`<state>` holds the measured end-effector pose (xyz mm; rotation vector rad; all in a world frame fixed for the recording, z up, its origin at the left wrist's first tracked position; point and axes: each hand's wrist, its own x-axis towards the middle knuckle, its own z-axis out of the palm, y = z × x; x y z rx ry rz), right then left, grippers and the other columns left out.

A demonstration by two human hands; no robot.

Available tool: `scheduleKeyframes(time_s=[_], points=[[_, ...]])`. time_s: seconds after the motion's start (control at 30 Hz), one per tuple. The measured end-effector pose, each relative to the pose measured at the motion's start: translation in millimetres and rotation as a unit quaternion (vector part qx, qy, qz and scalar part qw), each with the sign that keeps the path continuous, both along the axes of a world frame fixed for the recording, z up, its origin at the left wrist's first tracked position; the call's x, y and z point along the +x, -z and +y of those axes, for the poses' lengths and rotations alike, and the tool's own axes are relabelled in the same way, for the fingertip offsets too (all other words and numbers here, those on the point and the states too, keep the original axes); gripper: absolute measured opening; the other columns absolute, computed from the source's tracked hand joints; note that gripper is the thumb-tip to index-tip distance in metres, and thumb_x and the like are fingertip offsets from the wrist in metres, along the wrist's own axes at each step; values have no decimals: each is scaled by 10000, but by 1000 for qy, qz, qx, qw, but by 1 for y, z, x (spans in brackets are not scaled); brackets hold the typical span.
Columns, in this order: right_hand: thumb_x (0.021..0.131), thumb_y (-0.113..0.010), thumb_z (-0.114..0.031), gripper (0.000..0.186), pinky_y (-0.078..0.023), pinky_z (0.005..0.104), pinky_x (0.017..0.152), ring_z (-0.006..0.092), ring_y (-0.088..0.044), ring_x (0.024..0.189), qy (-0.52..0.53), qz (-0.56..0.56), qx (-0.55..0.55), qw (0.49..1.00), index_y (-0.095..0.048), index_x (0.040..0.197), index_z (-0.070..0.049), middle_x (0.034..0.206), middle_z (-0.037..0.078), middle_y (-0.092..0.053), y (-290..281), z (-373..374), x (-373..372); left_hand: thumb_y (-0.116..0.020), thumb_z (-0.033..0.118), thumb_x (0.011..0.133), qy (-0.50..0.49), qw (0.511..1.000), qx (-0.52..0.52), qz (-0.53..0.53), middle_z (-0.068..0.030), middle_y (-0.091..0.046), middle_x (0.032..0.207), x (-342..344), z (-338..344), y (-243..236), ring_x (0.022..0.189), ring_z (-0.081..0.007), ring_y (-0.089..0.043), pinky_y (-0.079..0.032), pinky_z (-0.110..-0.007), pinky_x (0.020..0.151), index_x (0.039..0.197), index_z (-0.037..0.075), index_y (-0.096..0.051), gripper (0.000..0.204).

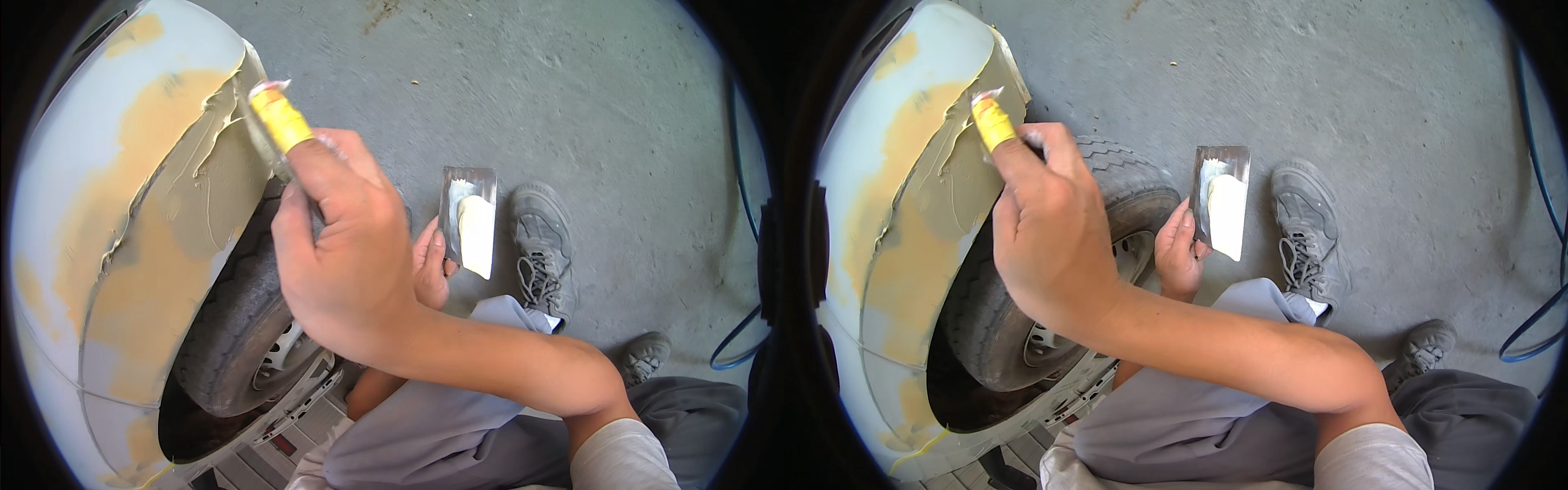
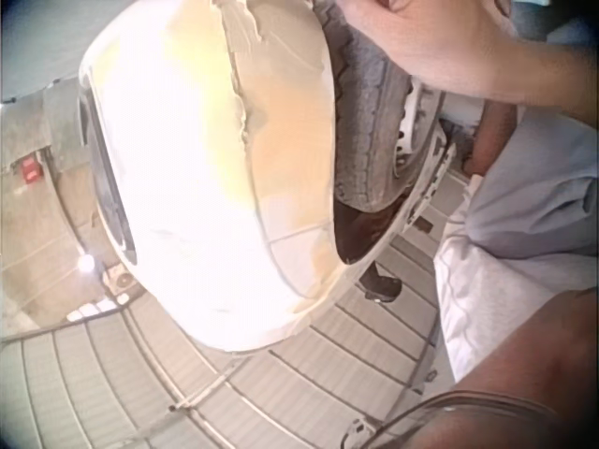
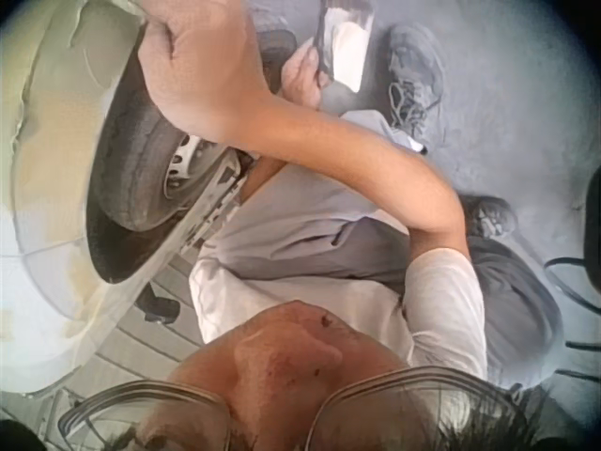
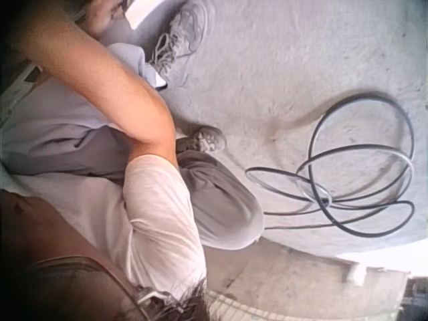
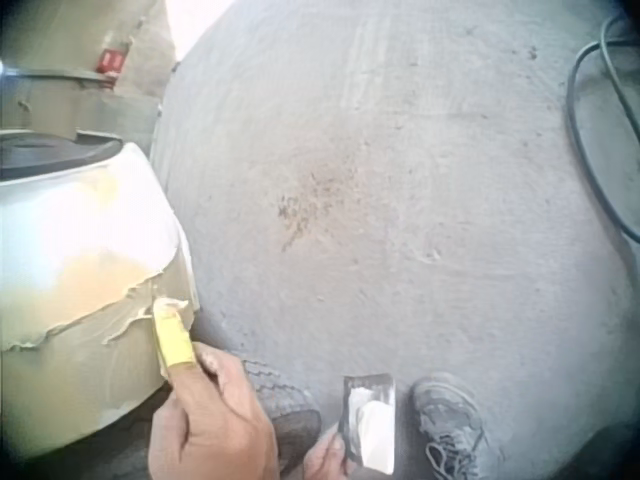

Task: The person applies body filler to the front fender of a white car using a putty knife and a metal mixing card. They repeatedly scoop filler from the card and spread it over the fender surface near the wheel arch, smoothing the material in place.

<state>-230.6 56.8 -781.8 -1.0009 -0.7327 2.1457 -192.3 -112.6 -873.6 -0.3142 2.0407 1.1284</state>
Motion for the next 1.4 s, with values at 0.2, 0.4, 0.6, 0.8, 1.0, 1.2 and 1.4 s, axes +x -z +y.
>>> scheduleKeyframes(time_s=[0.2, 0.4, 0.6, 0.8, 1.0, 1.2, 1.4], points=[[819, -614, 84, 529, -547, 465, 884, 379, -634, 1019, 32, 112, 60, 991, -667, 1336, -17, 1195, 207, -552, -54, -18, 24, -457, 216, 1128, 34, 997, 67, -17, 24, -660, 946, -4, -3, 5, 628, -9, -387, -313, -191, 549, 1523, -50, -473, 476], [922, -542, 30, 374, -515, 322, 682, 185, -664, 799, -172, 68, -73, 980, -662, 1277, 31, 996, 154, -693, 59, 20, 20, -466, 227, 1114, 186, 969, -121, 105, -58, -688, 1045, -13, -21, 5, 839, -118, -572, -474, -291, 760, 1487, -68, -492, 476], [877, -539, 31, 384, -493, 364, 657, 159, -610, 764, -216, 123, -112, 962, -701, 1225, 7, 884, 120, -702, 102, 60, -66, -487, 220, 1123, 296, 951, 1, 88, 35, -561, 831, -24, -24, 2, 592, -34, -380, -293, -224, 535, 1321, 4, -602, 315], [836, -586, 22, 453, -522, 362, 771, 207, -667, 889, -267, 135, -135, 945, -735, 1260, -38, 969, 127, -737, 104, 71, -88, -479, 252, 1132, 147, 989, 13, -15, 62, -547, 888, -19, -11, 1, 633, -2, -366, -297, -191, 538, 1373, 2, -589, 364], [809, -612, 26, 541, -552, 361, 920, 295, -700, 1103, -293, 130, -137, 937, -697, 1337, -53, 1182, 196, -732, 103, 77, -100, -472, 262, 1134, 242, 970, -15, 31, 73, -535, 904, -25, -14, 2, 658, 6, -366, -299, -182, 541, 1407, 9, -581, 387], [832, -618, 18, 484, -541, 365, 919, 272, -692, 1097, -298, 124, -147, 935, -724, 1299, -56, 1165, 180, -742, 99, 81, -105, -471, 260, 1133, 261, 963, -49, 56, 83, -524, 890, -22, -19, 5, 658, 8, -360, -301, -182, 539, 1406, 12, -586, 386], [820, -635, 8, 493, -544, 368, 941, 296, -694, 1139, -300, 102, -145, 937, -713, 1302, -64, 1199, 195, -733, 98, 80, -105, -472, 242, 1131, 203, 978, -28, 23, 89, -497, 845, -23, -17, 5, 625, 4, -353, -306, -180, 539, 1404, 3, -585, 380]])
